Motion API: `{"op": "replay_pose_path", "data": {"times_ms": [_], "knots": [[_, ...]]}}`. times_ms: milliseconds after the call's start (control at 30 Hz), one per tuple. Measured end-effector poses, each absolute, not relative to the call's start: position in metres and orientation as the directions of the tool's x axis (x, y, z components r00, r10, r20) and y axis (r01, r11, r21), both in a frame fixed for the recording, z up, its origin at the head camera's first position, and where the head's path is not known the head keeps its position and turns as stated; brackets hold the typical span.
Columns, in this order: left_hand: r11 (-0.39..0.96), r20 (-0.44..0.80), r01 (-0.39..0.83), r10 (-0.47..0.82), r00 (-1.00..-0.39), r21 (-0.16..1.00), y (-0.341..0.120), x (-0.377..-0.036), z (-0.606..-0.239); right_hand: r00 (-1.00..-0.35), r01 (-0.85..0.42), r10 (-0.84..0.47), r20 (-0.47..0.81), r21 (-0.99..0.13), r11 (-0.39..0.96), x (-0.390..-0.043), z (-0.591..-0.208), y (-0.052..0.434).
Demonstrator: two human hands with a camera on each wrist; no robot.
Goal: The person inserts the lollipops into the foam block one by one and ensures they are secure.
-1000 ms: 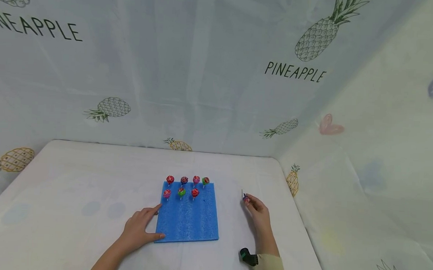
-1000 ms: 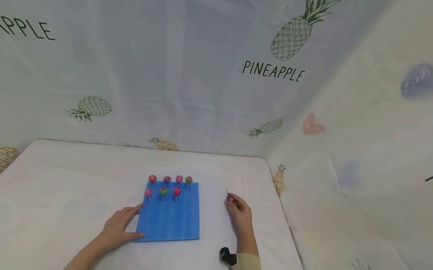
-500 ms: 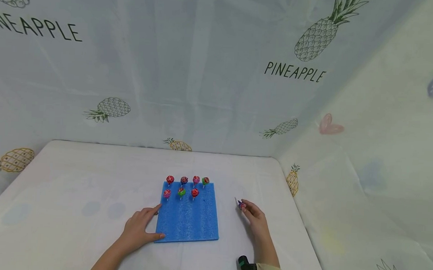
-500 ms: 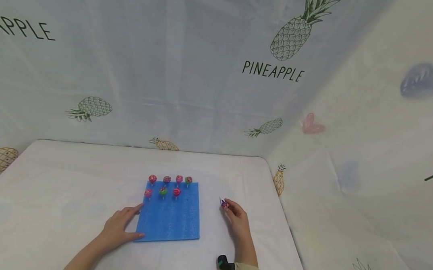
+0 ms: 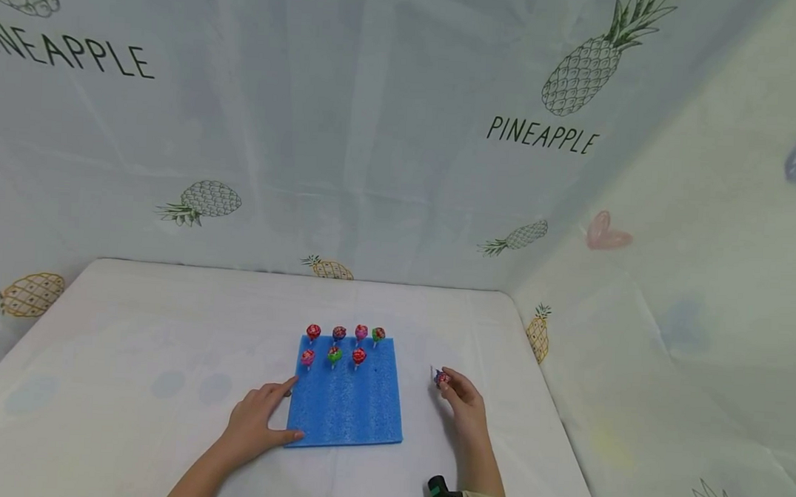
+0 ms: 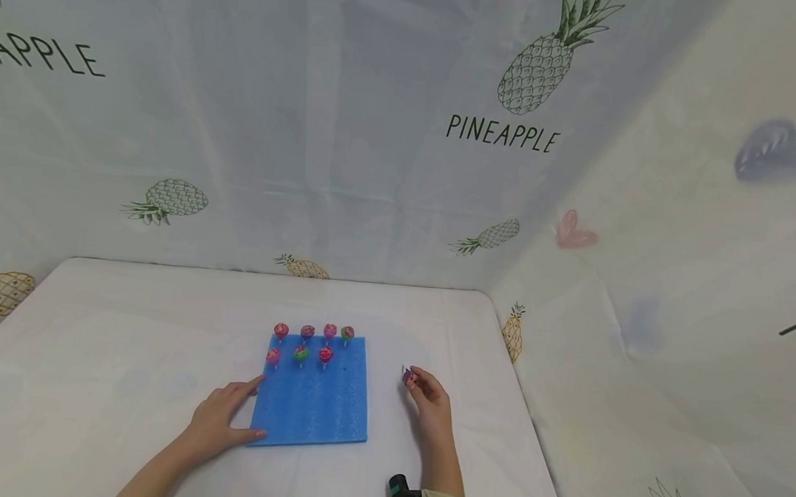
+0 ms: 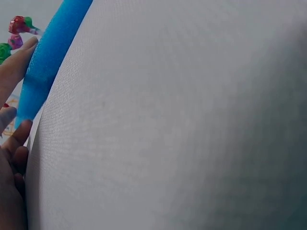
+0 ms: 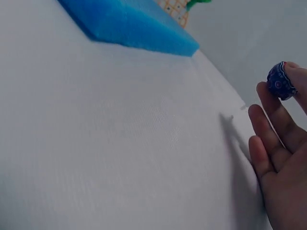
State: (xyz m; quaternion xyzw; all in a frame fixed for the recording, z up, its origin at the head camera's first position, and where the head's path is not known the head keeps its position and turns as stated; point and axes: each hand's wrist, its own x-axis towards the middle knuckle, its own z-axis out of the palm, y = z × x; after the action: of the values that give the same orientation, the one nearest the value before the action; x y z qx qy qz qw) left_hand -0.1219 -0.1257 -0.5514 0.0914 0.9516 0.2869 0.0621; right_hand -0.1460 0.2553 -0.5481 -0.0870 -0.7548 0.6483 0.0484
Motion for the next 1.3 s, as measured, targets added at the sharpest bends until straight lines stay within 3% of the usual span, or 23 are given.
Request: {"op": "replay_pose_path", "data": {"times_ms": [333,767,1300], "knots": [[0.817,-0.040,0.161,0.219,-0.975,0.553,-0.126,-0.121,-0.551,-0.993,0.032,0.114,-0.035,-0.999,-0.024,-0.148,-0.544,0.228],[0.818,-0.029,0.164,0.215,-0.976,0.551,-0.126,-0.120,-0.552,-0.997,-0.052,0.060,0.051,-0.998,-0.026,-0.157,-0.533,0.208],[0.818,-0.032,0.158,0.211,-0.977,0.553,-0.126,-0.121,-0.554,-0.993,0.009,0.115,-0.014,-0.999,-0.041,-0.164,-0.518,0.192]]}}
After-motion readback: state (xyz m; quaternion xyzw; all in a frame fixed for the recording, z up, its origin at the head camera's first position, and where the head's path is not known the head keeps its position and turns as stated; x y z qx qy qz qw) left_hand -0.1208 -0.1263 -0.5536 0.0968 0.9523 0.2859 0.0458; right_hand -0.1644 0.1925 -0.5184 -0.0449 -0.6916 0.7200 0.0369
